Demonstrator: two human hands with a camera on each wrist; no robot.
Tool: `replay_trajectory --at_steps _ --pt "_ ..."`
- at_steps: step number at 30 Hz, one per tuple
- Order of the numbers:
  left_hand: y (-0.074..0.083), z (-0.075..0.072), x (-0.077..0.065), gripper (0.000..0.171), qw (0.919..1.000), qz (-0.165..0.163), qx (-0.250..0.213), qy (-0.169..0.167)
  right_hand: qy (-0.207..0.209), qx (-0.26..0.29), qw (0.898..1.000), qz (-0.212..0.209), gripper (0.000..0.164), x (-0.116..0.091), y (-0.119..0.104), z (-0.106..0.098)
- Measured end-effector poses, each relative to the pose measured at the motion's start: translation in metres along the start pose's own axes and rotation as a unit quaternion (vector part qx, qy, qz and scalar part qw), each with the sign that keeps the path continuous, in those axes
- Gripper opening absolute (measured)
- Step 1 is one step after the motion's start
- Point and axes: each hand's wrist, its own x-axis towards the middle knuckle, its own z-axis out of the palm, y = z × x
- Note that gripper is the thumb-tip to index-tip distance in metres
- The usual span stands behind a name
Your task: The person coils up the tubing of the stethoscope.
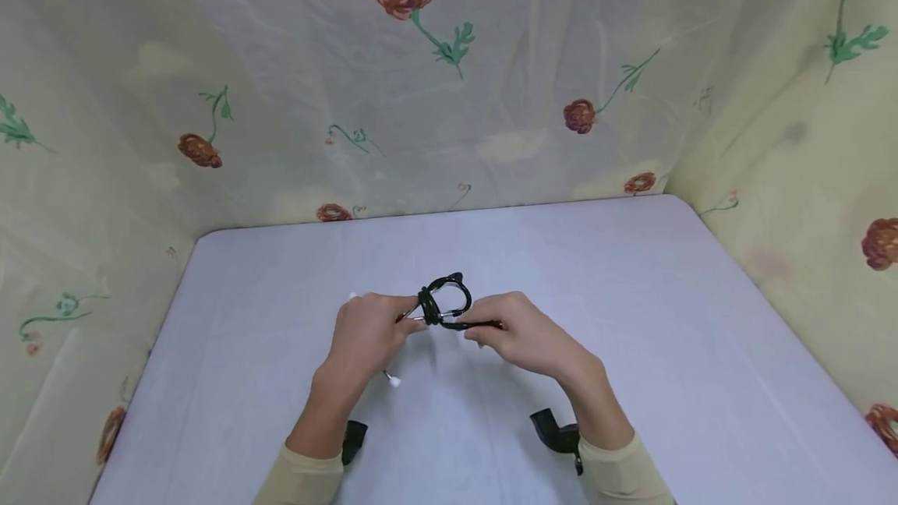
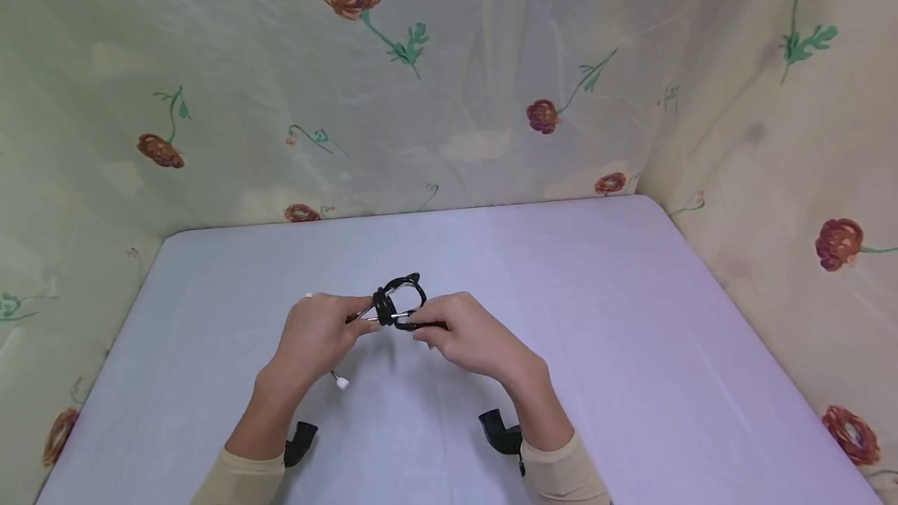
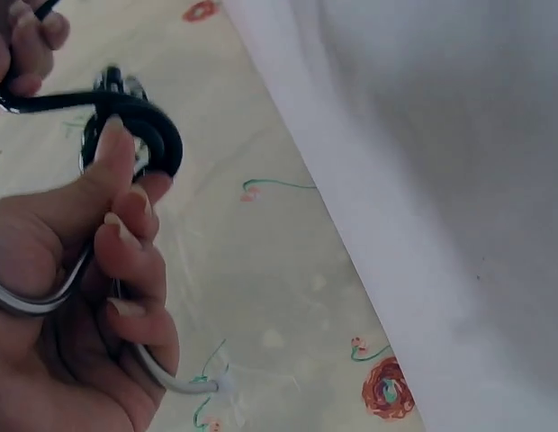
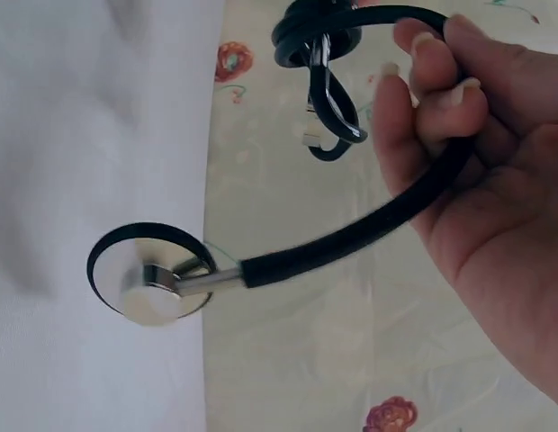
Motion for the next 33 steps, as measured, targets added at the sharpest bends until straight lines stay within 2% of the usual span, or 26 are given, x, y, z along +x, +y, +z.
replay_trajectory --at_steps 7,9,12,16,21,24,25,28,31,33 --pt "0.008 0.003 -0.003 0.019 0.9943 0.088 -0.016 -0.059 0.063 -0.008 0.997 -0.045 0.011 -0.001 0.003 -0.004" --pt "0.012 0.002 -0.004 0.017 0.9904 0.112 -0.028 -0.076 0.082 0.004 0.996 -0.038 0.009 -0.002 0.002 -0.007" --pt "0.016 -0.002 -0.005 0.023 0.9838 0.143 -0.054 -0.095 0.098 0.03 0.995 -0.017 0.006 -0.005 -0.003 -0.013" --pt "0.017 -0.011 -0.008 0.029 0.9743 0.17 -0.102 -0.106 0.095 0.079 0.992 0.015 0.005 -0.006 -0.003 -0.019" --pt "0.018 -0.017 -0.008 0.025 0.9541 0.196 -0.19 -0.123 0.065 0.139 0.988 0.028 0.008 -0.003 0.023 -0.02" --pt "0.018 -0.019 -0.008 0.025 0.9412 0.199 -0.239 -0.133 0.052 0.154 0.986 0.025 0.013 -0.002 0.037 -0.018" --pt "0.017 -0.019 -0.008 0.026 0.9394 0.195 -0.249 -0.133 0.048 0.159 0.986 0.024 0.015 -0.001 0.04 -0.017" --pt "0.015 -0.021 -0.008 0.031 0.9378 0.181 -0.27 -0.122 0.04 0.171 0.984 0.024 0.018 0.001 0.042 -0.015" --pt "0.013 -0.023 -0.009 0.033 0.9371 0.17 -0.287 -0.105 0.033 0.169 0.984 0.038 0.013 0.003 0.04 -0.015" --pt "0.013 -0.023 -0.008 0.033 0.9376 0.168 -0.292 -0.087 0.034 0.155 0.986 0.049 0.024 0.003 0.038 -0.015"
